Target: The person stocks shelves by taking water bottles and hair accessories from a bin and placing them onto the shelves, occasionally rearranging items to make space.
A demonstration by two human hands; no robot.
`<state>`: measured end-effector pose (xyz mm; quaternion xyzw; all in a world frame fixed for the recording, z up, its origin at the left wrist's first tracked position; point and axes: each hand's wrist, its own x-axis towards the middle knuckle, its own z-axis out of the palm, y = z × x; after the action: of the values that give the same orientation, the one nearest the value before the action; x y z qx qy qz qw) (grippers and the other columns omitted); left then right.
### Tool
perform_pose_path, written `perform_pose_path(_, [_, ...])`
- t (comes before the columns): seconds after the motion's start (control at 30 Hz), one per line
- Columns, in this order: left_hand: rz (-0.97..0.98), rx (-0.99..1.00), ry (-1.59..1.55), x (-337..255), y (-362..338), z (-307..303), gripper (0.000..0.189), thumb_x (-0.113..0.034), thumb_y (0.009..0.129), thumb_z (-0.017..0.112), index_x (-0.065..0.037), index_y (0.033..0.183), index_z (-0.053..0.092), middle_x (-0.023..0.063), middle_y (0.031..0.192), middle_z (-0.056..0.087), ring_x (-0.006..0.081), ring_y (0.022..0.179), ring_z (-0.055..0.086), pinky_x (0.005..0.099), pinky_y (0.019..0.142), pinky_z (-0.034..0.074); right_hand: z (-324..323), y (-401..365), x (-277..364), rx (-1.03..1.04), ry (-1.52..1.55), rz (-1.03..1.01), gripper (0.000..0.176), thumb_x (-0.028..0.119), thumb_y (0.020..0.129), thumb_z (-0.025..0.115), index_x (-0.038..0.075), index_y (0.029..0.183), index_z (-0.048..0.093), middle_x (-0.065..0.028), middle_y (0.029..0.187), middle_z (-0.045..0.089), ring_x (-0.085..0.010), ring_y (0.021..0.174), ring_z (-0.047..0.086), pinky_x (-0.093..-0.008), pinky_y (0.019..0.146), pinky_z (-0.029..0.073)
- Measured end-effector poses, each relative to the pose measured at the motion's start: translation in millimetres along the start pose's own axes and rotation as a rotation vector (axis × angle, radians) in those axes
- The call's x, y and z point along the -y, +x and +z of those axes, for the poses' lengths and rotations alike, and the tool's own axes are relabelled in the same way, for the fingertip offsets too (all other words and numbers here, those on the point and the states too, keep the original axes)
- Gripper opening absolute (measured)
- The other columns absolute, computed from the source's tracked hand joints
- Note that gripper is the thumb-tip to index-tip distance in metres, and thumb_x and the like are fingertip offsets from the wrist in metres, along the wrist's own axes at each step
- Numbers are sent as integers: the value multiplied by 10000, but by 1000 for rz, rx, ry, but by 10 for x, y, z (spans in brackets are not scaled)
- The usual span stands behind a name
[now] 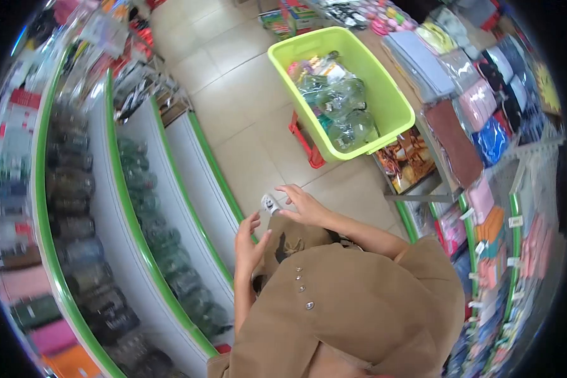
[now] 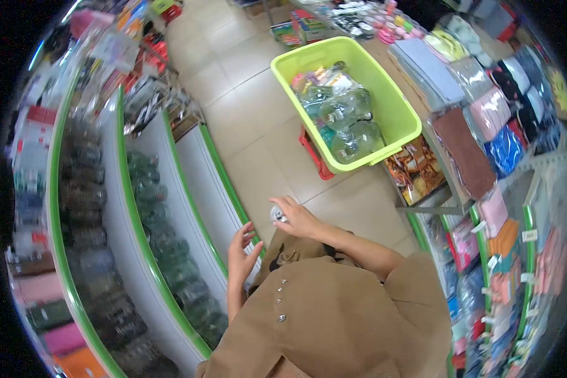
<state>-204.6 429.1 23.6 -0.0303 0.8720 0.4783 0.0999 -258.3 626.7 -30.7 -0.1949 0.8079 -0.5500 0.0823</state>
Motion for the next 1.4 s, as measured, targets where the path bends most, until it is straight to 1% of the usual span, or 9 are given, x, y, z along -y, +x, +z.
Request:
perform_pose_path(0.17, [198,230,61,-45,779,1,560,-74,718,686,-62,1231,461,124,1133,555,236,1003,563,357,851,454,-182,220,-208,-140,-44,176,547,166,750,631,22,1220,392,-187,1141,465,-314,906,556,-351,779,473])
perform_pose_path(0.23, [261,293,107,-53,1040,-83,568,-71,715,689,-68,1234,459,127,1134,554,238,1002,563,357,848,454,-312,407,-265,-332,33,313,567,177,745,646,18,1225,389,-185,1152,469,-304,940,548,-346,783,469])
perform_pose_path(0.37, [326,402,105,7,1614,-340,586,-70,712,693,-76,1247,455,140,1123,557,246,1001,564,353,837,461,-576,816,-864,-640,55,340,624,240,727,675,15,1230,383,-191,1172,465,-299,975,537,-352,799,462])
perform_pose_path(0.57, [329,490,192,55,2491,-685,573,-116,709,689,-49,1231,464,165,1086,571,281,963,566,376,839,450,-1062,1399,-1330,-1061,-403,659,875,454,634,720,-4,1272,333,-242,1214,418,-357,1164,380,-414,956,347])
perform_pose_path(0.7, [412,518,213,-52,2952,-680,553,-114,711,686,-37,1215,473,178,1080,571,287,956,569,383,828,454,-1351,1665,-1551,-1055,-378,1025,1032,565,562,716,64,1334,251,-245,1308,323,-376,1184,373,-453,961,339])
perform_pose_path(0.97, [466,560,226,-312,3374,-300,576,-74,699,693,-50,1228,467,168,1075,574,269,963,579,360,823,464,-1937,2065,-2045,-915,-108,1471,1161,619,523,725,141,1392,122,-266,1329,297,-404,1197,370,-509,954,324])
perform_pose_path(1.1, [412,630,239,-425,3457,-174,583,-72,698,686,-41,1233,456,170,1066,578,276,970,578,364,824,462,-2134,2052,-2405,-862,-77,1550,1214,591,502,748,141,1402,70,-285,1314,302,-399,1190,379,-496,930,356])
perform_pose_path(1.27, [437,716,250,-573,3773,129,567,-63,709,679,-37,1230,457,168,1064,579,268,977,576,360,836,456,-2217,1829,-2808,-962,77,1362,1329,495,426,790,52,1403,7,-336,1309,298,-425,1185,370,-405,986,333])
perform_pose_path(1.4, [312,792,35,-647,4180,626,576,-78,748,664,-37,1263,409,167,1145,534,258,1043,538,365,871,437,-2194,1715,-2722,-986,128,1345,1311,416,446,815,4,1392,6,-294,1328,306,-377,1200,371,-372,986,337])
